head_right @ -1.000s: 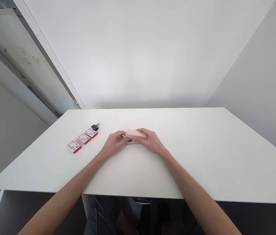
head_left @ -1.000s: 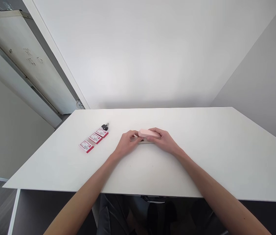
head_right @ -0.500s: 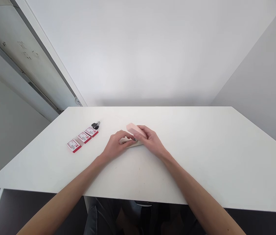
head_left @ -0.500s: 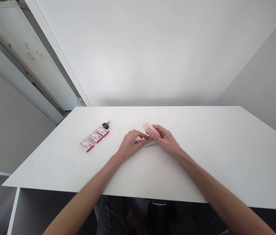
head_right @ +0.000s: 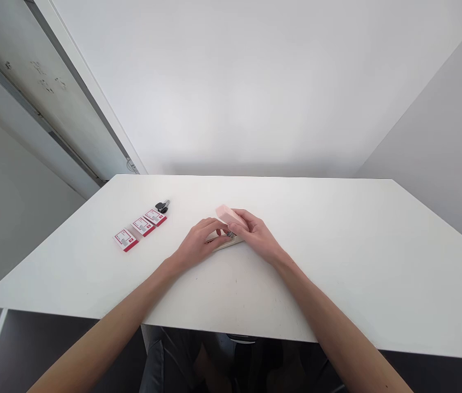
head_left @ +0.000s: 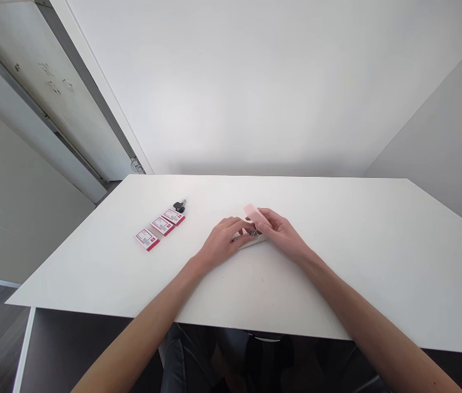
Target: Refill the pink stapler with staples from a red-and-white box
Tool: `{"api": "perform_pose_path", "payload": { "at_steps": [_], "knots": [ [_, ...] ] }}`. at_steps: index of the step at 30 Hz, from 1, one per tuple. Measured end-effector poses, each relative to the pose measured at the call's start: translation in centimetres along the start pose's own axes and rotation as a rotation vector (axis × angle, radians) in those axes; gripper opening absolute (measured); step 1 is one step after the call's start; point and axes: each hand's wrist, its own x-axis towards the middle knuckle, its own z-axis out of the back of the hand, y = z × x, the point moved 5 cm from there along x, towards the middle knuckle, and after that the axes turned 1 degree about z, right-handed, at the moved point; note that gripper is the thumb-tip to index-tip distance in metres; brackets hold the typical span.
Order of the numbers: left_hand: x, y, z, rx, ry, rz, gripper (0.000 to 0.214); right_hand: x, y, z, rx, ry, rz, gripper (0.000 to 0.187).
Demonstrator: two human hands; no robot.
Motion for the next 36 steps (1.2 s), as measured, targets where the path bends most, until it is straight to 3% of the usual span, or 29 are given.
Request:
{"api": "perform_pose_path", "payload": {
  "at_steps": [15, 20, 26, 31, 36],
  "knots": [
    [0.0, -0.1, 0.2, -0.048, -0.038, 0.034, 0.018, 0.2, -0.6, 0.4, 0.005, 0.009, 0.003, 0.047],
    [0.1, -0.2, 1.6, -0.215, -0.219, 0.134, 0.017, 0.4, -0.8, 0.3, 0.064, 0.003, 0.005, 0.048],
    [0.0, 2.2, 3.3, -0.457, -0.498, 0.312, 0.028, 0.4, -0.9, 0.4, 0.05, -0.03, 0.021, 0.049],
    [-0.2, 4.4, 3.4, -0.547, -0.584, 0.443, 0.039, 0.4, -1.1, 0.6, -0.066, -0.097, 0.02, 0.045],
    [-0.4, 5.0, 3.6, -0.549, -0.642, 0.521, 0.044, 0.3, -1.4, 1.0, -0.183, -0.21, 0.03, 0.042]
  ]
}}
